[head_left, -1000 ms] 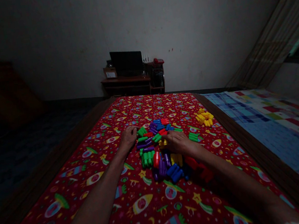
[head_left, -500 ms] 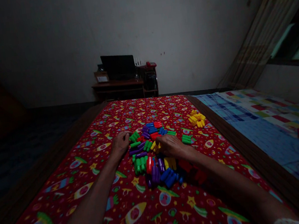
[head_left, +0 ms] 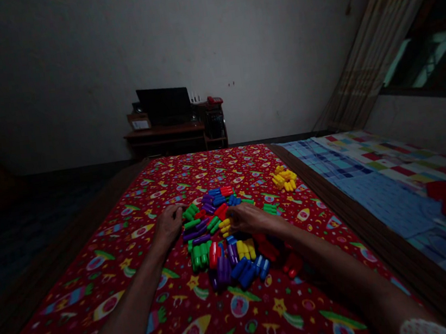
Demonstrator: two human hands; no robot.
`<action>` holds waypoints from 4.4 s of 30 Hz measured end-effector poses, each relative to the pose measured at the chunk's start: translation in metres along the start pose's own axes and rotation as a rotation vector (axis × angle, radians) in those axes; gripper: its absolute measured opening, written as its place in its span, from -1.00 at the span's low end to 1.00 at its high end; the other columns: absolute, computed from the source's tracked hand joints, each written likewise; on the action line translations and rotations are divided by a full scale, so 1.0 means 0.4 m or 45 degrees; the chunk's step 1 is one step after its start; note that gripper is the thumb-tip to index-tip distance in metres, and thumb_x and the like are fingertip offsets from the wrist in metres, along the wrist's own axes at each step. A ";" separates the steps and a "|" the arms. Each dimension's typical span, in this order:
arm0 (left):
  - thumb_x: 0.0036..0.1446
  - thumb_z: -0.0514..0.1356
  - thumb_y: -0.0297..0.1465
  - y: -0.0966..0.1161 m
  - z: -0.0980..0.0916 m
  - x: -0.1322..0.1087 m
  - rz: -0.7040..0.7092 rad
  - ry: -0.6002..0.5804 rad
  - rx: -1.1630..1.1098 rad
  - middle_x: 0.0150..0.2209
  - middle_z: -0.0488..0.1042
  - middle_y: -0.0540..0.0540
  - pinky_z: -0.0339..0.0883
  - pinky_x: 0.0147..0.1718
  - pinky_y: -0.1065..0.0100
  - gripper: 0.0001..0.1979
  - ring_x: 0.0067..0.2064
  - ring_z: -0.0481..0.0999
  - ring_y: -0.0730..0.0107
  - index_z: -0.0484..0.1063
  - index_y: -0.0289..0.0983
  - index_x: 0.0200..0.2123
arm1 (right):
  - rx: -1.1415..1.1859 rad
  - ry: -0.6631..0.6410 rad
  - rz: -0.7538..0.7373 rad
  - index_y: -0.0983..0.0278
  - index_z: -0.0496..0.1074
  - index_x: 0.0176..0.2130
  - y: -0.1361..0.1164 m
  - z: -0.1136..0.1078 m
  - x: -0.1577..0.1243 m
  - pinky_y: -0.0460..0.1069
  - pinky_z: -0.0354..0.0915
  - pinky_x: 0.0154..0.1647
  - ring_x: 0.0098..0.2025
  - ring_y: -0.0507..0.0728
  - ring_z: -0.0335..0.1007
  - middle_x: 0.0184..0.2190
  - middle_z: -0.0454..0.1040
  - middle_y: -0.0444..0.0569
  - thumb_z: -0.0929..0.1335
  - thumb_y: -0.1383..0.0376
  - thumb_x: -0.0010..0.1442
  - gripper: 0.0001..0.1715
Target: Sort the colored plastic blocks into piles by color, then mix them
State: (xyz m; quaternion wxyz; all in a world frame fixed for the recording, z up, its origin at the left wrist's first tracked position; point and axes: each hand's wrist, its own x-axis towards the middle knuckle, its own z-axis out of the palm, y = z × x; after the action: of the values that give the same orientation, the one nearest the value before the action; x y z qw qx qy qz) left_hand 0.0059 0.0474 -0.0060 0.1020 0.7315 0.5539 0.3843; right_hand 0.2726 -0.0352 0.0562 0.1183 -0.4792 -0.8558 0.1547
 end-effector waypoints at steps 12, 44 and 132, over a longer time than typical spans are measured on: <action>0.05 -0.08 -0.20 0.002 -0.002 0.005 -0.034 -0.036 0.043 -0.19 0.58 -0.20 0.38 -0.02 0.18 -0.59 -0.11 0.54 0.14 0.51 -0.26 -0.34 | -0.159 0.750 0.691 0.35 0.60 -0.29 0.288 -0.218 -0.097 -0.12 0.15 -0.39 -0.39 0.06 0.43 -0.40 0.58 -0.01 0.33 0.26 0.16 -0.74; 0.06 -0.09 -0.19 0.009 0.000 0.001 -0.040 -0.032 0.015 -0.19 0.58 -0.21 0.39 -0.04 0.17 -0.56 -0.11 0.54 0.16 0.51 -0.28 -0.31 | -0.206 -0.487 -0.164 0.26 0.49 -0.03 -0.050 -0.092 -0.072 -0.11 0.13 -0.39 -0.26 0.09 0.41 -0.26 0.55 0.00 0.41 0.17 0.14 -0.59; 0.01 -0.11 0.25 0.060 -0.025 -0.008 -0.041 -0.390 -0.351 -0.01 0.56 -0.16 0.28 0.10 0.16 -0.21 0.08 0.47 0.03 0.58 -0.26 -0.20 | 0.281 0.096 0.143 0.23 0.05 0.35 0.210 -0.056 -0.242 0.26 0.02 0.30 0.36 0.34 -0.03 0.35 0.04 0.14 0.31 -0.10 0.16 -0.07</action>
State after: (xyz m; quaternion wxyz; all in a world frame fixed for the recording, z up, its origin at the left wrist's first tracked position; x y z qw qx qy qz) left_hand 0.0162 0.0331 0.0133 0.2902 0.7516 0.4857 0.3392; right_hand 0.3959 -0.0734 0.0400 0.1934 -0.5159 -0.8004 0.2363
